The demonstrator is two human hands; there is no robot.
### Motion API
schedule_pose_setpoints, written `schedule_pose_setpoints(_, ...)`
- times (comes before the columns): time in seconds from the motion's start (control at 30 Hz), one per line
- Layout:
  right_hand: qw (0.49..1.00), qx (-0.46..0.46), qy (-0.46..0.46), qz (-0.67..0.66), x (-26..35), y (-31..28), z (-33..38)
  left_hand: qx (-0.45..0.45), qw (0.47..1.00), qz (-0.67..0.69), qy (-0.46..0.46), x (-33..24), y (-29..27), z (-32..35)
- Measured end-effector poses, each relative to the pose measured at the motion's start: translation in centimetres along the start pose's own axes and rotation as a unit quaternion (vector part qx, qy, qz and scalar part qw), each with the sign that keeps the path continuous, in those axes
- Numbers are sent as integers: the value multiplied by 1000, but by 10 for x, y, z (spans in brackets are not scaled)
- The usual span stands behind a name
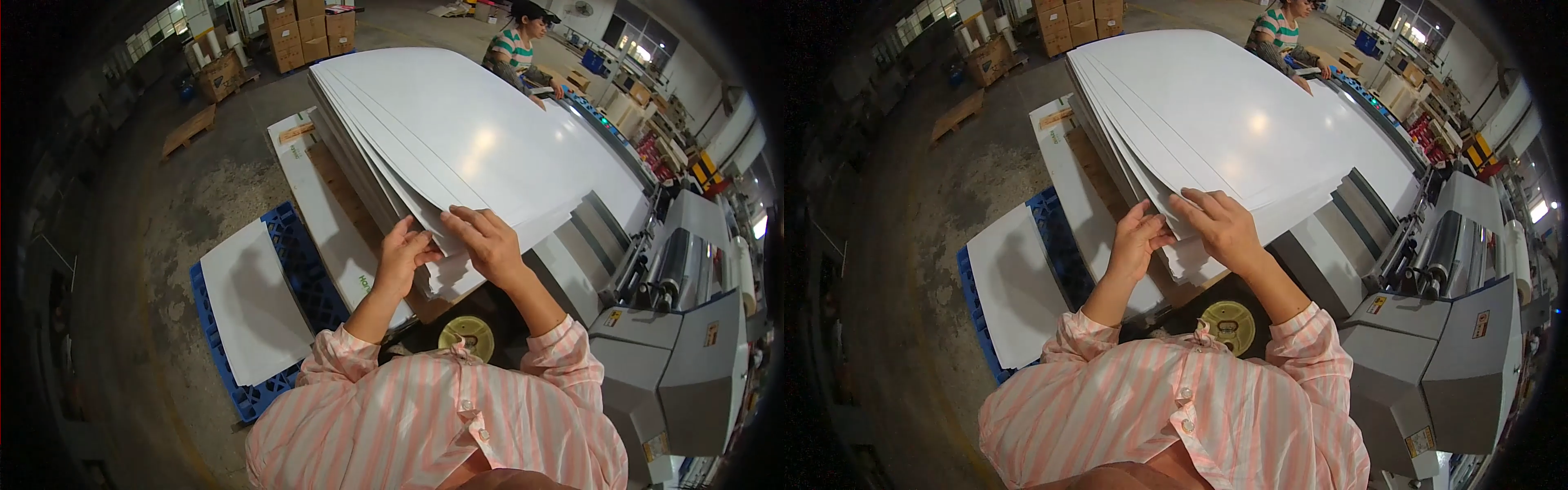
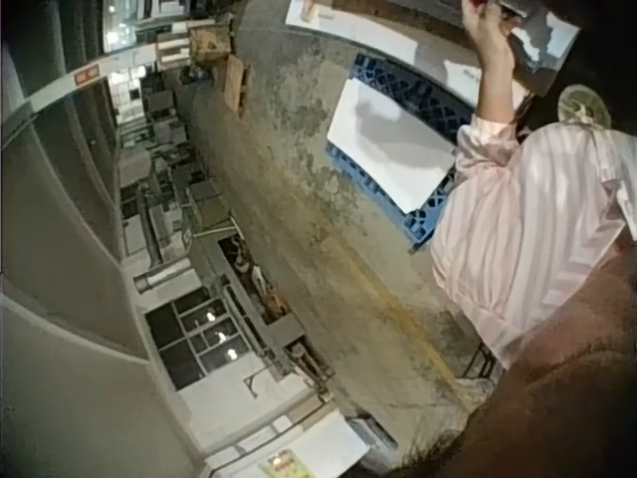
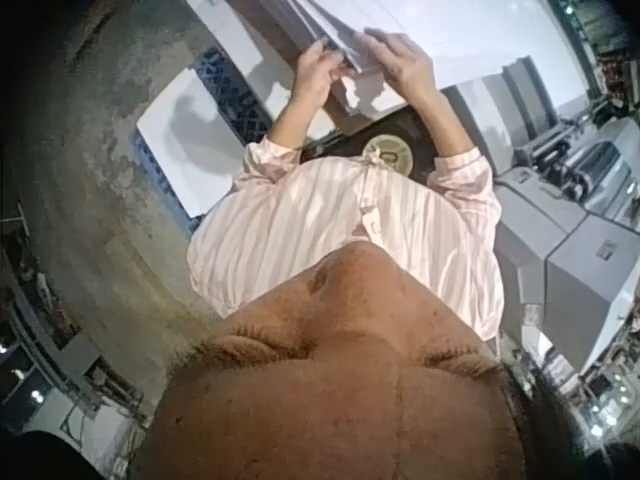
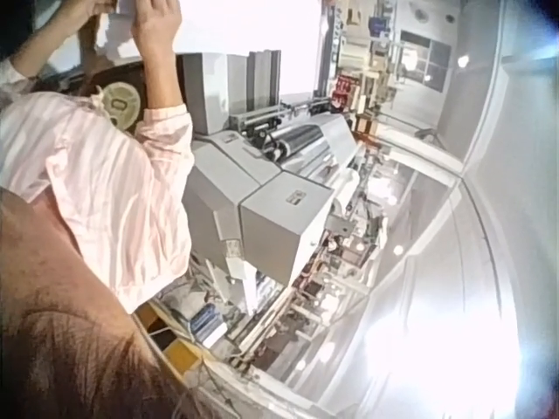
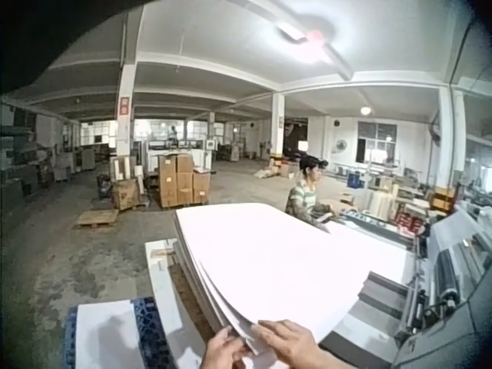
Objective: Fanning through and inspecting a stack of large white paper sheets in an industrial setting.
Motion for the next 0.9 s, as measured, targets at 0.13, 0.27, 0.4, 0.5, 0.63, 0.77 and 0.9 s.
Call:
schedule_pose_setpoints(0.13, 1000, 14, -23, 4, -3, 8, 12, -15, 1000, -9, -1, 2, -2, -4)
schedule_pose_setpoints(0.27, 999, 11, 17, -25, -10, 11, 18, -15, 1000, -15, -4, 0, 3, -3)
schedule_pose_setpoints(0.4, 999, -12, 23, -35, -1, 8, 16, -56, 997, -61, 6, 0, -1, -2)
schedule_pose_setpoints(0.5, 999, -22, 25, 15, -2, 7, 15, -63, 997, -43, 4, 1, -4, -2)
schedule_pose_setpoints(0.63, 994, -47, 102, -15, -21, 8, 14, 21, 999, 25, 15, 1, 2, -3)
schedule_pose_setpoints(0.77, 934, -61, 255, -241, -70, 21, 24, -20, 1000, -2, 10, 3, 2, -4)
schedule_pose_setpoints(0.9, 757, -228, 438, -427, -100, 6, 36, -89, 994, -51, 31, -2, 2, 6)
Point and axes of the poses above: each hand's wrist, its own z-axis away from the middle knuckle, its own y-axis out of the palm, x = y × z, the point moved 9 cm from there along -z, towards the middle knuckle, and after that the axes turned 6 degrees about -y, right-handed, at the moved point
